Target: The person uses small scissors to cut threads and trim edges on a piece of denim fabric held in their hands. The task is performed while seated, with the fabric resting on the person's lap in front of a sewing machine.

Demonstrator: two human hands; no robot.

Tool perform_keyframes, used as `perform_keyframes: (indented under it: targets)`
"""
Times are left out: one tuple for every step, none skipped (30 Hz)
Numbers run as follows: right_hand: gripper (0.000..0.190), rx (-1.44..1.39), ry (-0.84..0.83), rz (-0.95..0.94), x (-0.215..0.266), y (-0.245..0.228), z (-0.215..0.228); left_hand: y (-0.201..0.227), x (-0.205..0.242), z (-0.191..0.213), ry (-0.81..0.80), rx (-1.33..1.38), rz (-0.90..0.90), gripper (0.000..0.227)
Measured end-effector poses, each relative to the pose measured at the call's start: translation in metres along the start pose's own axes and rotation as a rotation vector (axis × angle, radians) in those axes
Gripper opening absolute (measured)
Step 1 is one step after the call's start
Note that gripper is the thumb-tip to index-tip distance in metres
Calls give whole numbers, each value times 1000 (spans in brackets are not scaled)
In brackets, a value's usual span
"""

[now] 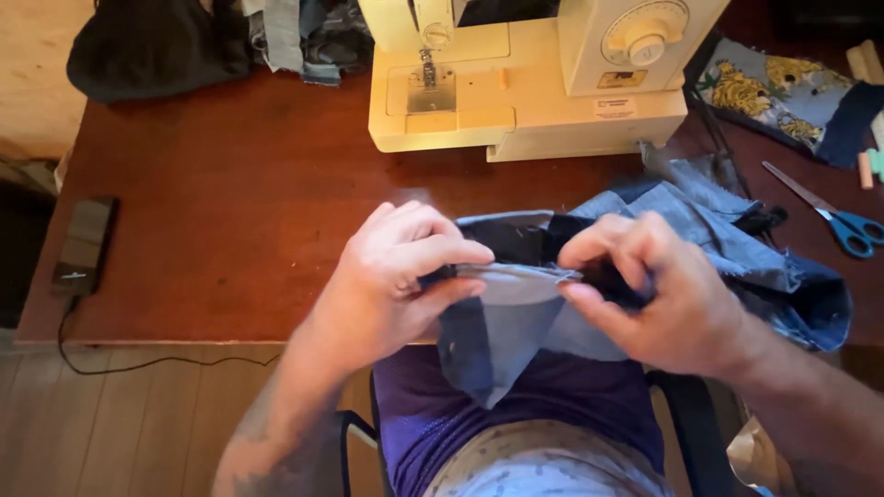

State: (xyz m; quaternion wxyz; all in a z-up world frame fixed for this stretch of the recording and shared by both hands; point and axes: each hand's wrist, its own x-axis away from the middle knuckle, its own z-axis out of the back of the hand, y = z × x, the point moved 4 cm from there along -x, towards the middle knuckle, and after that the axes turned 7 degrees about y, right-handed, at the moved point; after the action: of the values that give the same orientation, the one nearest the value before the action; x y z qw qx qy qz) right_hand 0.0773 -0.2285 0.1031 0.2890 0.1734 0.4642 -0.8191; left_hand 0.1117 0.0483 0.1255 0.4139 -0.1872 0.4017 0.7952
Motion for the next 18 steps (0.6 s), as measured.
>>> perform_keyframes:
  targets:
    - [52, -4, -4, 3, 1, 1, -2, 5, -2, 0, 3, -4, 4, 24]
    - [55, 13, 35, 126, 2, -3, -2, 12, -5, 3, 75, -36, -38, 9]
    - [57, 39, 84, 249, 4, -7, -1, 18, -10, 5, 143, -65, -92, 14]
    - [57, 43, 90, 252, 9, -8, -8, 19, -14, 2, 142, -64, -100, 14]
    - [59, 59, 97, 251, 14, -9, -15, 25, -16, 4, 261, -83, -171, 17]
    - [63, 74, 104, 251, 20, -10, -22, 30, -16, 5, 381, -102, -241, 28]
    - [63, 72, 102, 250, 21, -14, -27, 27, -15, 1, 381, -103, -238, 28]
    - [58, -91, 49, 227, 21, -18, -34, 26, -11, -2, 419, -125, -297, 32]
    - [57, -253, -1, 203, 21, -21, -41, 25, -9, -6, 457, -146, -359, 36]
    - [57, -253, -1, 202, 31, -17, -47, 23, -6, -8, 457, -146, -359, 36]
    - [59, -431, 60, -30, 40, -4, -52, 22, -2, -12, 460, -168, -361, 29]
    - [63, -604, 121, -267, 52, 8, -58, 21, 2, -17, 462, -189, -364, 22]
    - [63, -606, 119, -271, 49, 7, -60, 21, 5, -15, 461, -189, -360, 22]
    - [62, -705, 176, -374, 47, 10, -61, 21, 7, -15, 411, -179, -364, 16]
    - [61, -801, 236, -478, 47, 12, -62, 21, 10, -15, 362, -167, -369, 11]
    - [61, -801, 235, -484, 46, 13, -61, 19, 12, -19, 361, -165, -364, 11]
    - [61, -774, 228, -526, 43, 15, -61, 18, 14, -21, 385, -142, -381, 11]
    - [62, -746, 221, -568, 41, 18, -62, 16, 15, -23, 408, -118, -397, 12]
